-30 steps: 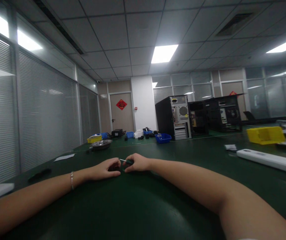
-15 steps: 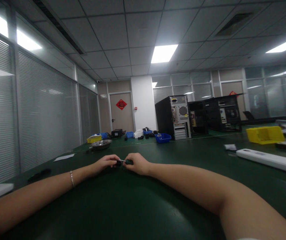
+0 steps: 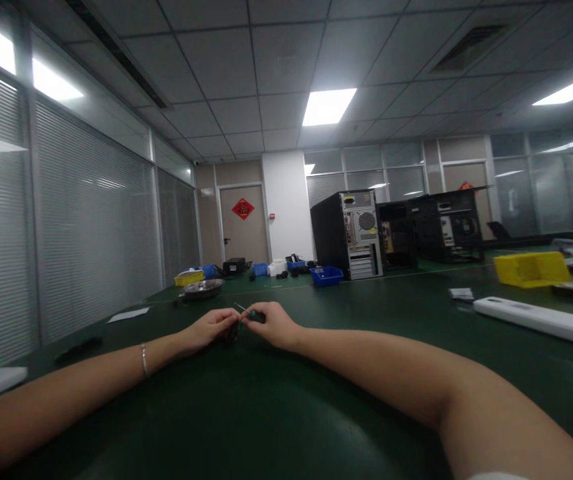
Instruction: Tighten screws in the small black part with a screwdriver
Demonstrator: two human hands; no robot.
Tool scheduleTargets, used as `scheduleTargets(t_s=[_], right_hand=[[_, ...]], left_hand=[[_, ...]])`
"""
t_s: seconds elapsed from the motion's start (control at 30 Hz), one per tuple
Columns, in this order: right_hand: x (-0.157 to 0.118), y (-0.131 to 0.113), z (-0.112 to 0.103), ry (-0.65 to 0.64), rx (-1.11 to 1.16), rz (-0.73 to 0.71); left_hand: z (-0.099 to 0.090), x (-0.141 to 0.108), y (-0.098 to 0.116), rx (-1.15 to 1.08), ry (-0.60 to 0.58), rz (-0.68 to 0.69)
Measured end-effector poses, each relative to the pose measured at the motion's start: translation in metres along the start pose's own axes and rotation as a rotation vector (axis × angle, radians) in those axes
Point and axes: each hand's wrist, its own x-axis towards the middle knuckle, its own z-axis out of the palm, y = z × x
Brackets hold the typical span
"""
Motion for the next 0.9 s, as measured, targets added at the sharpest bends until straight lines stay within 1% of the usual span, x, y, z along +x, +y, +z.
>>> scheduleTargets(t_s=[0.13,0.3,0.53,0.7,0.9], right_hand=[[-0.001,-0.003,0.001,0.007,0.024,-0.009],[-0.003,-0.008,-0.001,0.006,-0.013,0.006],[-0.001,-0.003,0.003,0.104,-0.037,-0.008],[-0.001,-0.006,0.003,0.119,-0.002,0.012],[-0.001,-0.005,0.004,0.109,-0.005,0.041]], left_hand=[[0.002,0.000,0.000,-0.015,0.017,0.010],[0.005,-0.001,0.003,-0.053,0.022,-0.003],[0.017,0.000,0.010,-0.165,0.041,-0.033],[0.019,0.000,0.011,-0.230,0.056,-0.014],[0.020,-0.001,0.013,-0.265,0.004,0.038]])
